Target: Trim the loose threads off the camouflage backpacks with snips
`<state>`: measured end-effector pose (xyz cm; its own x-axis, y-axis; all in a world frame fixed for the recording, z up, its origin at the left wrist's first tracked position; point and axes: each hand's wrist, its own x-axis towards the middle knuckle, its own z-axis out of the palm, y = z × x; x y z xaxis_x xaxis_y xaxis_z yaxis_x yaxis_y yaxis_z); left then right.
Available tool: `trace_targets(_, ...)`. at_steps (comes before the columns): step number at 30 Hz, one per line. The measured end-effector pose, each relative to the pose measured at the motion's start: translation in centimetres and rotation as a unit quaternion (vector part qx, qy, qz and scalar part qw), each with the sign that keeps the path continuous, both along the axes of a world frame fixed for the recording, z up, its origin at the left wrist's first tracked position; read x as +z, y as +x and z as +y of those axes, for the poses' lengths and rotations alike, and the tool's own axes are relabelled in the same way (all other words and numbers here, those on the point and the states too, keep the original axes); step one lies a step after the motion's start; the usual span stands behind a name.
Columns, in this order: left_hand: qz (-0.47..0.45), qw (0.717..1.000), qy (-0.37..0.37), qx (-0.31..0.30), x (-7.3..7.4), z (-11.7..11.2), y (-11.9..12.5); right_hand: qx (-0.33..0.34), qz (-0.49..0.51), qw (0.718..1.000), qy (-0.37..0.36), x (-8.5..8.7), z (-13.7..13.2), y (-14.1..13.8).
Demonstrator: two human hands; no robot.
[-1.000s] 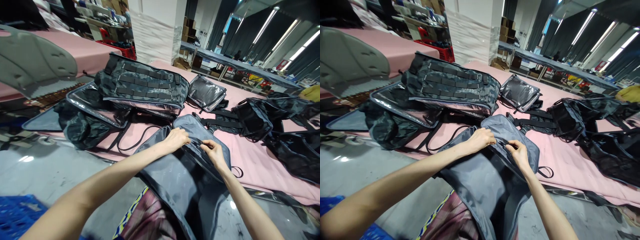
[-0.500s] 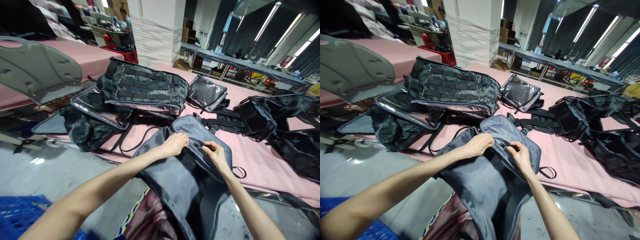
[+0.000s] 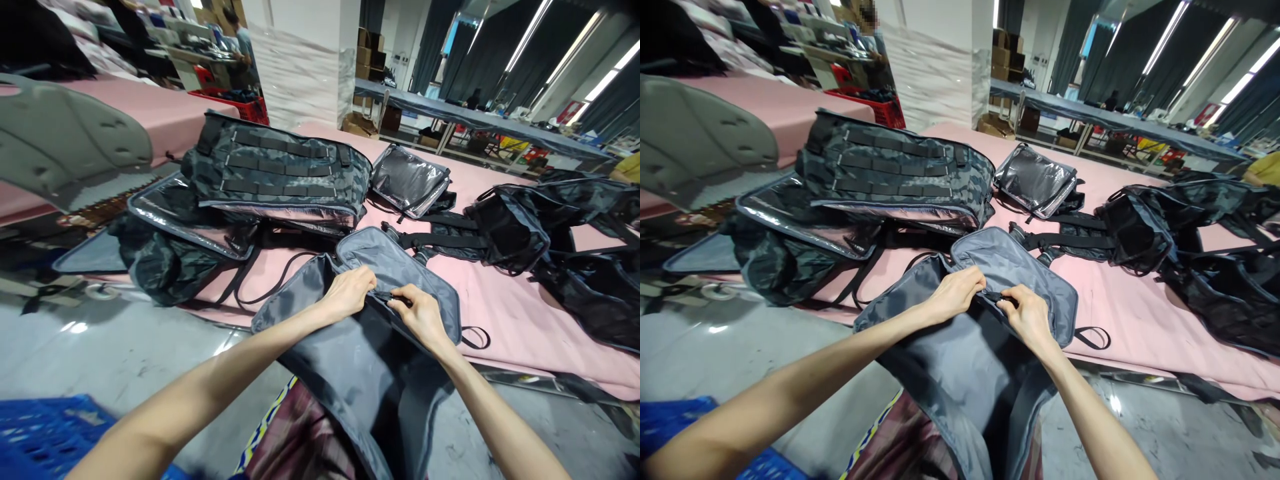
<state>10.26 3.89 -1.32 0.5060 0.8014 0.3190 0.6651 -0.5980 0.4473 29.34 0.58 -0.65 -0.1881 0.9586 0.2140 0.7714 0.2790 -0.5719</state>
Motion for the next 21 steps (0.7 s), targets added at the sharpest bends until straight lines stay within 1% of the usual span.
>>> trace_targets(4, -0.001, 1.0, 0.006, 0.005, -0.4, -0.1, 0.4, 0.006, -0.026, 0.999, -0.017, 0.1, 0.1, -0.5)
trace_targets(6, -0.012, 1.0, -0.005, 0.013, -0.1, 0.0, 0.1, 0.01, -0.027, 0.999, -0.017, 0.1, 0.1, -0.4)
trace_targets(7, -0.017, 1.0, -0.018, 0.006, 0.3, 0.0, -0.3, 0.008, -0.022, 1.0, -0.017, 0.1, 0.1, -0.3)
trace_targets(8, -0.018, 0.999, -0.041, -0.024, 0.9, 0.0, -0.8, -0.001, -0.013, 1.0, -0.018, 0.1, 0.1, 0.0)
trace_targets(9, -0.016, 0.994, -0.075, -0.075, 1.5, 0.1, -1.5, -0.016, -0.001, 1.0, -0.019, 0.1, 0.2, 0.4)
trace_targets(11, -0.01, 0.968, -0.158, -0.195, 2.9, 0.5, -2.8, -0.054, 0.019, 0.998, -0.023, 0.1, 0.3, 1.3)
trace_targets(12, -0.014, 0.959, -0.184, -0.217, 3.4, 0.8, -3.4, -0.068, 0.026, 0.997, -0.024, 0.1, 0.4, 1.7)
trace_targets(13, -0.02, 0.962, -0.186, -0.2, 3.8, 1.1, -3.8, -0.075, 0.03, 0.996, -0.024, 0.2, 0.4, 2.0)
trace_targets(14, -0.022, 0.975, -0.162, -0.15, 3.9, 1.5, -3.9, -0.076, 0.033, 0.996, -0.024, 0.2, 0.4, 2.2)
trace_targets(15, -0.013, 0.989, -0.117, -0.089, 3.8, 1.9, -3.9, -0.072, 0.035, 0.996, -0.024, 0.3, 0.4, 2.2)
trace_targets(16, 0.009, 0.997, -0.068, -0.043, 3.5, 2.2, -3.7, -0.067, 0.036, 0.997, -0.021, 0.4, 0.4, 2.1)
trace_targets(17, 0.039, 0.999, -0.026, -0.018, 3.1, 2.6, -3.4, -0.06, 0.034, 0.998, -0.013, 0.4, 0.3, 2.0)
trace_targets(19, 0.096, 0.995, 0.016, -0.024, 2.0, 3.1, -2.6, -0.045, 0.018, 0.999, 0.014, 0.4, 0.1, 1.7)
trace_targets(21, 0.118, 0.992, 0.026, -0.037, 1.2, 3.6, -2.0, -0.029, -0.01, 0.998, 0.051, 0.3, -0.1, 1.6)
